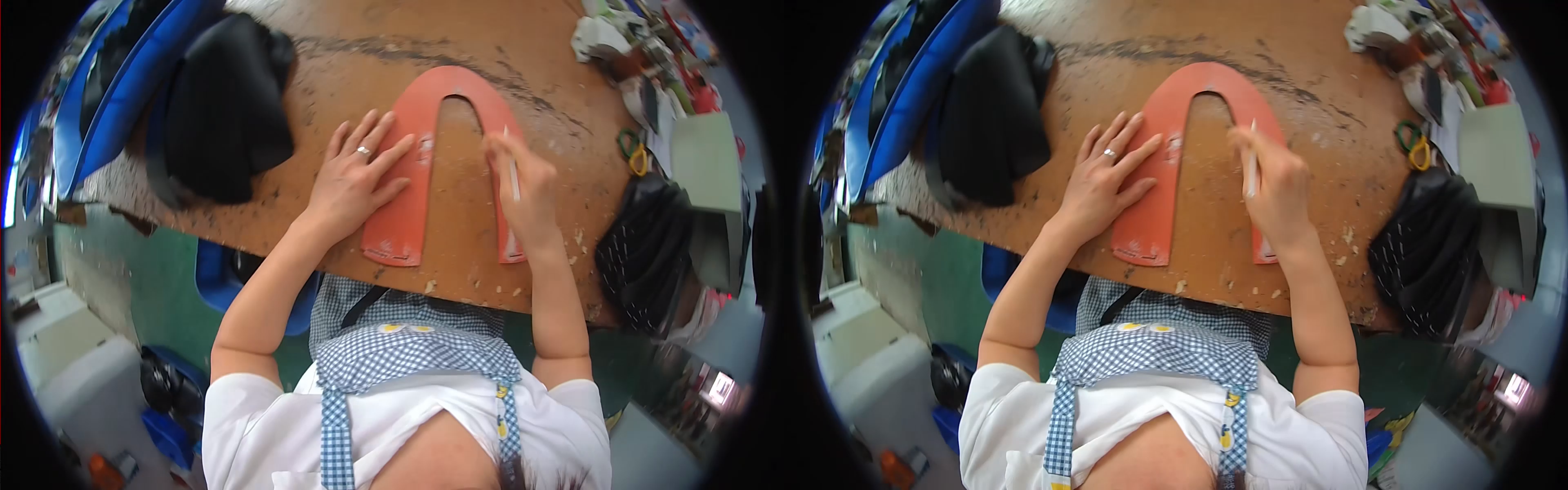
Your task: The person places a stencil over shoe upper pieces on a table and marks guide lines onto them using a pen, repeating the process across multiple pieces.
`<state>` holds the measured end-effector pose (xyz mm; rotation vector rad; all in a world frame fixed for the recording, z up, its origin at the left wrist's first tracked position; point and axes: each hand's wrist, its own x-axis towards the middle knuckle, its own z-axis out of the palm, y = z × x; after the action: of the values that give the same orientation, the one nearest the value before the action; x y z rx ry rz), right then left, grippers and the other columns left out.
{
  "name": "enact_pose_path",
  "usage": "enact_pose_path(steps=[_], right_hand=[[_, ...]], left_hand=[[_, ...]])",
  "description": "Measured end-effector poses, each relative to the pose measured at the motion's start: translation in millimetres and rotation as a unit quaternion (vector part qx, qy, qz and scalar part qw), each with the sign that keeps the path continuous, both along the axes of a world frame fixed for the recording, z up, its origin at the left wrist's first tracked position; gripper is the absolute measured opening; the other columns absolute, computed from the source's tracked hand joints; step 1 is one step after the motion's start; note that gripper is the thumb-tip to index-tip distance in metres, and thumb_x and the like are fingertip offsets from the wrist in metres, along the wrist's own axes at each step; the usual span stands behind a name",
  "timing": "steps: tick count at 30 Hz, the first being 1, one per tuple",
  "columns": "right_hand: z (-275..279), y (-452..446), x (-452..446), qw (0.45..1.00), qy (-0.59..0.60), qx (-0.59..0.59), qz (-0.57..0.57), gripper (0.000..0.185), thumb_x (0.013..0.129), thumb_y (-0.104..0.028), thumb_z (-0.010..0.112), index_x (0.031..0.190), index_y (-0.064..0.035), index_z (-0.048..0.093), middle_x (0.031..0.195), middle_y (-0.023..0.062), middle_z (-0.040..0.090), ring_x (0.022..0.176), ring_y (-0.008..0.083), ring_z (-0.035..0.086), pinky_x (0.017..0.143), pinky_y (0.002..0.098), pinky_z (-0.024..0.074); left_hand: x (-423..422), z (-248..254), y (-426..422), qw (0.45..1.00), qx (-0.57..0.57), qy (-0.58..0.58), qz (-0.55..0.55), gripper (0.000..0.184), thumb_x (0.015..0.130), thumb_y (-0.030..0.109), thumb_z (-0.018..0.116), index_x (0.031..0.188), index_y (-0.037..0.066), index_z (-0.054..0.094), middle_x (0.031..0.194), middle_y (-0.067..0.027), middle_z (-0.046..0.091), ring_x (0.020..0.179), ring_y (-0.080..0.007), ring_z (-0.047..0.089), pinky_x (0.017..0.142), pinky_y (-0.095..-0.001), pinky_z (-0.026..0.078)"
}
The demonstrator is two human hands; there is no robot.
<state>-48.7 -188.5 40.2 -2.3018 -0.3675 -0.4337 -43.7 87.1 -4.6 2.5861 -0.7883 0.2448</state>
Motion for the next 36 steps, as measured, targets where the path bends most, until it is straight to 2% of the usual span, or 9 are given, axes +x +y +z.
enact_pose_path(steps=[4, 6, 10, 13, 20, 24, 26, 32, 36], right_hand=[[-30.6, -31.5, 59.7, 0.964, -0.069, -0.196, -0.164, 0.044, 0.084, -0.03, 0.089, 0.106, 0.005, 0.072, 0.087, 0.0245, 0.075, 0.082, 0.0467, 0.074, 0.075, 0.0514, 0.0594], [-9.4, -33.6, 70.8, 0.963, 0.206, -0.089, -0.146, 0.056, 0.077, -0.039, 0.096, 0.102, 0.0059, 0.074, 0.088, 0.0238, 0.076, 0.087, 0.0363, 0.076, 0.079, 0.046, 0.06], [12.0, -45.9, 31.1, 0.988, 0.092, 0.057, -0.113, 0.036, 0.085, -0.022, 0.091, 0.106, 0.0007, 0.072, 0.088, 0.016, 0.071, 0.088, 0.022, 0.071, 0.084, 0.0365, 0.0569], [83.9, -74.4, -47.3, 0.973, -0.008, 0.192, -0.128, 0.025, 0.089, -0.014, 0.087, 0.101, -0.0013, 0.069, 0.091, 0.0078, 0.069, 0.088, 0.0173, 0.067, 0.084, 0.0324, 0.0546], [191.5, -327.5, -160.8, 0.888, -0.191, 0.18, -0.377, 0.035, 0.097, -0.01, 0.075, 0.131, -0.0018, 0.07, 0.128, 0.0088, 0.066, 0.124, 0.0216, 0.062, 0.105, 0.0363, 0.0523], [169.9, -572.8, -140.0, 0.917, 0.071, 0.197, -0.34, 0.04, 0.108, -0.026, 0.063, 0.141, -0.0028, 0.068, 0.146, 0.013, 0.064, 0.137, 0.0258, 0.058, 0.117, 0.0381, 0.0426], [121.6, -692.1, -142.0, 0.859, 0.155, -0.328, -0.362, 0.037, 0.109, -0.033, 0.062, 0.134, -0.0053, 0.067, 0.124, 0.0198, 0.073, 0.114, 0.0361, 0.07, 0.1, 0.0426, 0.0535], [151.0, -471.7, -105.6, 0.786, 0.065, -0.34, -0.513, 0.036, 0.108, -0.034, 0.063, 0.133, -0.0077, 0.065, 0.126, 0.0217, 0.071, 0.118, 0.0408, 0.068, 0.096, 0.0443, 0.0555], [221.0, -277.2, -110.7, 0.841, -0.144, -0.274, -0.444, 0.035, 0.101, -0.024, 0.074, 0.12, 0.0053, 0.069, 0.112, 0.0233, 0.073, 0.103, 0.0361, 0.069, 0.09, 0.0436, 0.0569]], left_hand=[[-1.5, 8.4, -1.7, 1.0, 0.022, 0.005, 0.0, 0.059, 0.098, 0.032, 0.073, 0.154, 0.021, 0.059, 0.171, -0.0126, 0.039, 0.158, -0.0345, 0.035, 0.129, -0.0533, 0.026], [-0.3, 7.3, -0.5, 0.999, 0.046, -0.003, -0.008, 0.064, 0.098, 0.026, 0.073, 0.158, 0.016, 0.055, 0.172, -0.0147, 0.038, 0.159, -0.0356, 0.033, 0.129, -0.0532, 0.026], [-10.8, 18.6, -6.2, 0.99, -0.114, 0.066, 0.049, 0.091, 0.091, 0.011, 0.082, 0.166, 0.005, 0.031, 0.161, -0.0232, 0.048, 0.153, -0.0368, 0.043, 0.125, -0.0541, 0.036], [-40.0, 41.3, -22.3, 0.783, -0.475, 0.402, -0.002, 0.091, 0.094, 0.01, 0.081, 0.168, 0.007, 0.027, 0.147, -0.022, 0.059, 0.141, -0.0318, 0.057, 0.116, -0.0488, 0.048], [-69.4, 113.2, -114.4, 0.669, -0.394, 0.517, -0.361, 0.088, 0.097, 0.009, 0.077, 0.169, 0.007, 0.026, 0.137, -0.017, 0.065, 0.126, -0.0273, 0.066, 0.107, -0.0432, 0.056], [-52.9, 106.3, -106.2, 0.807, -0.373, 0.318, -0.329, 0.069, 0.096, 0.014, 0.078, 0.157, 0.007, 0.046, 0.135, -0.0166, 0.066, 0.122, -0.0323, 0.067, 0.104, -0.0433, 0.055], [-27.2, 106.2, -76.3, 0.882, -0.349, 0.153, -0.277, 0.058, 0.094, 0.014, 0.078, 0.147, 0.007, 0.057, 0.134, -0.0165, 0.067, 0.122, -0.0344, 0.066, 0.102, -0.0429, 0.056], [117.8, 123.7, 132.6, 0.943, -0.113, -0.179, 0.258, 0.026, 0.1, 0.016, 0.068, 0.121, 0.003, 0.077, 0.114, -0.0193, 0.077, 0.102, -0.0335, 0.077, 0.089, -0.0396, 0.061], [165.0, 110.9, 286.4, 0.923, -0.08, 0.141, 0.348, 0.058, 0.088, 0.039, 0.085, 0.126, -0.004, 0.076, 0.123, -0.0231, 0.077, 0.118, -0.0335, 0.073, 0.106, -0.041, 0.054]])
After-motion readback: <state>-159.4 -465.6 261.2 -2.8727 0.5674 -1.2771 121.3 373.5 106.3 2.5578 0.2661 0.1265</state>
